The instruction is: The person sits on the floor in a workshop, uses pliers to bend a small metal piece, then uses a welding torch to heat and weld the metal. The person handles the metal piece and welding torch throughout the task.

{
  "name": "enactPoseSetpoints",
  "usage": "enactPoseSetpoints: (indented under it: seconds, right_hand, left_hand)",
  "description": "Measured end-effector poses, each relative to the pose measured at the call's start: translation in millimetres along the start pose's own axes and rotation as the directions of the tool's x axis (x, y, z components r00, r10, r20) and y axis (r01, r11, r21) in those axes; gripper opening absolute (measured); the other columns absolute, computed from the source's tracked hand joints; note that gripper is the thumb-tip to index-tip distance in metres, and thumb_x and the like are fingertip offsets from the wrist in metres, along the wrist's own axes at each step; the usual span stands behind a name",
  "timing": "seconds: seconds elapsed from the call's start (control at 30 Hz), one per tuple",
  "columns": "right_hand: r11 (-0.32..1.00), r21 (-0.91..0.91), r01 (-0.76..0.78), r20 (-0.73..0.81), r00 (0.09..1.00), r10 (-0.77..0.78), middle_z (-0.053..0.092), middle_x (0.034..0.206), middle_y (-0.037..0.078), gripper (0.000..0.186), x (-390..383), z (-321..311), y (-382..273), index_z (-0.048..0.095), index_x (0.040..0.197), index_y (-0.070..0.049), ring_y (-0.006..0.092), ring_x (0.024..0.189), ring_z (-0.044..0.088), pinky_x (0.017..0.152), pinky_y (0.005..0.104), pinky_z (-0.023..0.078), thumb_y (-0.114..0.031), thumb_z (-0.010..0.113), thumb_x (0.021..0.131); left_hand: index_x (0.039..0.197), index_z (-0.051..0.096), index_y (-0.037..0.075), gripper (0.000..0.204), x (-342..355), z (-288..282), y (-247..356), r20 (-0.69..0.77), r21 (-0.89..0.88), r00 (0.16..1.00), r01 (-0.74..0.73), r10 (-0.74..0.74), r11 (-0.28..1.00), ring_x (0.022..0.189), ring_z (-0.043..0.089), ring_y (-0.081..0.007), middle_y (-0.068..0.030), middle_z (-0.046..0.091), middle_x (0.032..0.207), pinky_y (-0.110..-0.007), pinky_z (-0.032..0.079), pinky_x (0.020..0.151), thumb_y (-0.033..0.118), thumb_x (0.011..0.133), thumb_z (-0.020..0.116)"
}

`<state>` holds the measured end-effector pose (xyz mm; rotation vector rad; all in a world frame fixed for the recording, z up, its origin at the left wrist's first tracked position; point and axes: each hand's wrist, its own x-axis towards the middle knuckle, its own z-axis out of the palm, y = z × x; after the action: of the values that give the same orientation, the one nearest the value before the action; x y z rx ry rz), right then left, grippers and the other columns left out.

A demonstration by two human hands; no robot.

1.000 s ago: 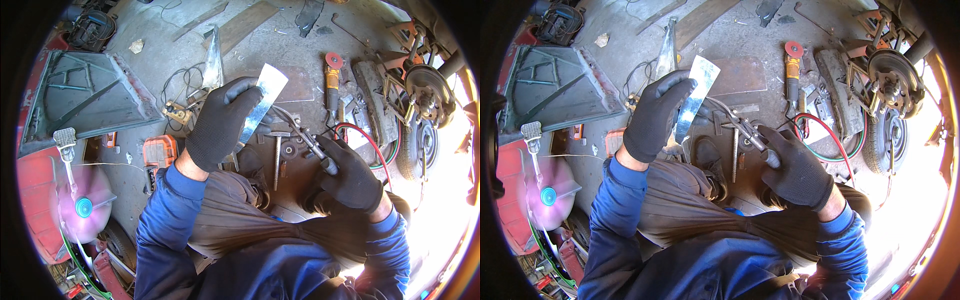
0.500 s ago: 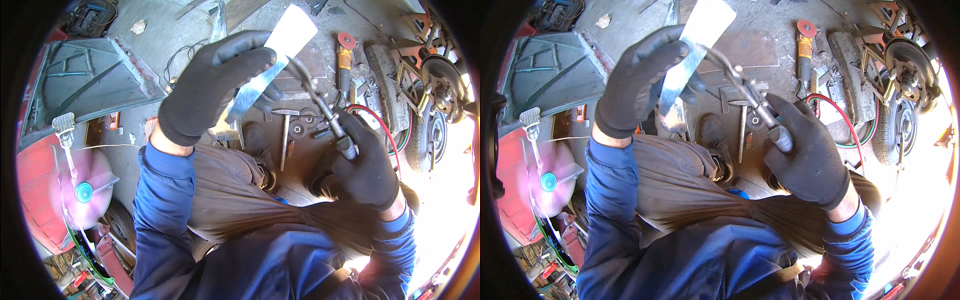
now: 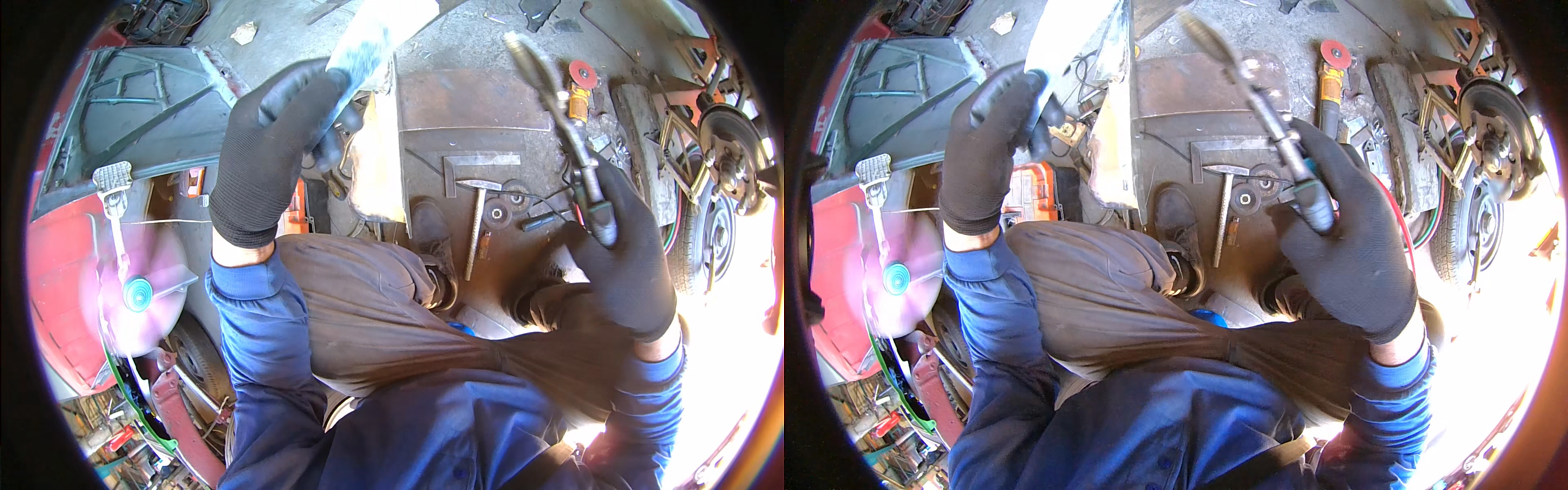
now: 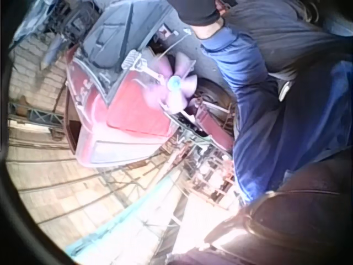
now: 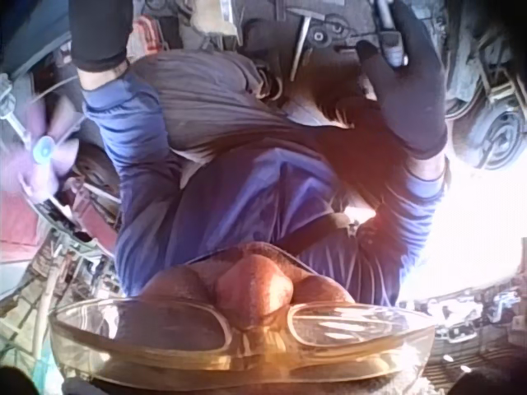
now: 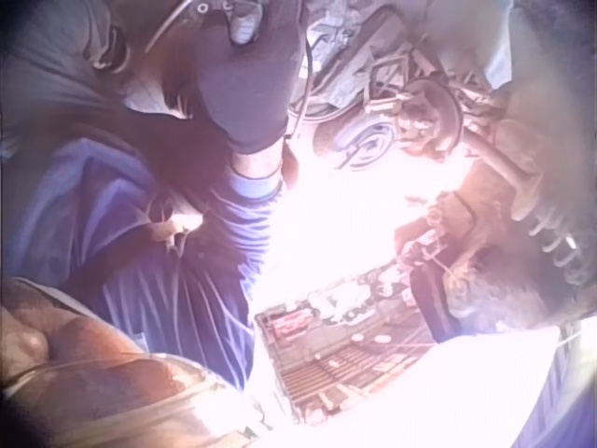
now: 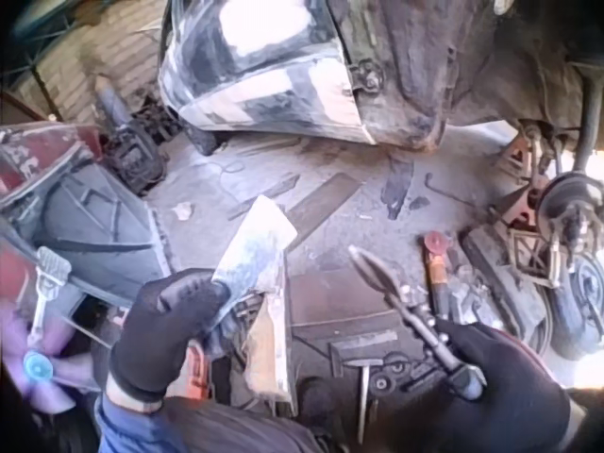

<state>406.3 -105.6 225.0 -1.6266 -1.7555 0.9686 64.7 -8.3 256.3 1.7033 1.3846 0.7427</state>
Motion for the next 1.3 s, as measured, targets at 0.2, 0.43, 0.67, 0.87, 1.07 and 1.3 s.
enactPoseSetpoints:
  seconds: [0.2,0.43,0.67,0.87,1.07,1.3]
  right_hand:
    - [0.939,0.317,-0.136,0.121,0.987,0.102,0.064,0.100,0.004,0.044,-9.0,-16.0,-10.2,0.063,0.124,-0.002,0.0155,0.092,0.060,0.086,0.0311,0.050,0.003,0.063,0.081]
    - [0.983,0.139,-0.122,0.472,0.881,0.042,0.067,0.121,0.020,0.067,-11.4,0.1,-2.8,0.060,0.142,0.000,0.0330,0.112,0.069,0.098,0.0434,0.054,0.000,0.071,0.077]
    - [0.881,0.206,-0.427,0.670,0.717,0.191,0.075,0.105,0.009,0.053,-13.7,0.0,8.3,0.064,0.138,-0.004,0.0212,0.096,0.071,0.089,0.0371,0.055,-0.008,0.076,0.086]
    - [0.622,0.398,-0.674,0.729,0.645,0.232,0.073,0.107,0.004,0.051,-16.4,2.4,21.8,0.066,0.136,-0.005,0.0147,0.095,0.068,0.088,0.0319,0.055,-0.004,0.074,0.086]
    - [0.776,0.297,-0.557,0.631,0.724,0.278,0.073,0.110,0.007,0.060,-18.4,2.8,19.2,0.063,0.141,-0.002,0.0168,0.099,0.070,0.089,0.0342,0.056,-0.003,0.071,0.081]
    - [0.942,0.194,-0.273,0.417,0.892,0.173,0.073,0.106,0.013,0.046,-13.7,-12.3,15.1,0.063,0.126,-0.002,0.0237,0.096,0.071,0.086,0.0380,0.056,-0.002,0.069,0.081]
  left_hand:
    - [0.122,0.077,0.000,0.033,-11.0,28.6,-20.7,0.427,0.129,0.896,-0.188,0.117,0.974,0.072,0.070,-0.0157,-0.0083,0.077,0.091,-0.032,0.057,0.068,0.029,0.108,0.071]
    - [0.115,0.074,0.004,0.025,-37.8,83.4,-30.9,0.587,0.198,0.792,-0.343,0.170,0.918,0.090,0.072,-0.0403,-0.0219,0.073,0.100,-0.047,0.057,0.082,0.026,0.106,0.067]
    - [0.119,0.074,0.004,0.026,-51.2,102.0,-41.1,0.423,0.430,0.883,-0.394,0.204,0.813,0.096,0.074,-0.0291,-0.0131,0.074,0.113,-0.041,0.061,0.079,0.017,0.098,0.070]
    - [0.119,0.074,0.004,0.025,-52.3,109.9,-44.8,0.349,0.543,0.907,-0.401,0.236,0.738,0.095,0.075,-0.0272,-0.0113,0.074,0.112,-0.041,0.061,0.074,0.016,0.098,0.071]
    - [0.120,0.074,0.005,0.023,-48.2,114.3,-37.9,0.287,0.366,0.924,-0.350,0.254,0.862,0.086,0.075,-0.0324,-0.0160,0.074,0.102,-0.041,0.060,0.077,0.021,0.105,0.070]
    - [0.116,0.077,0.002,0.025,-16.8,70.1,-56.4,0.529,0.086,0.808,-0.356,0.260,0.931,0.100,0.073,-0.0391,-0.0184,0.076,0.109,-0.049,0.057,0.090,0.023,0.102,0.075]
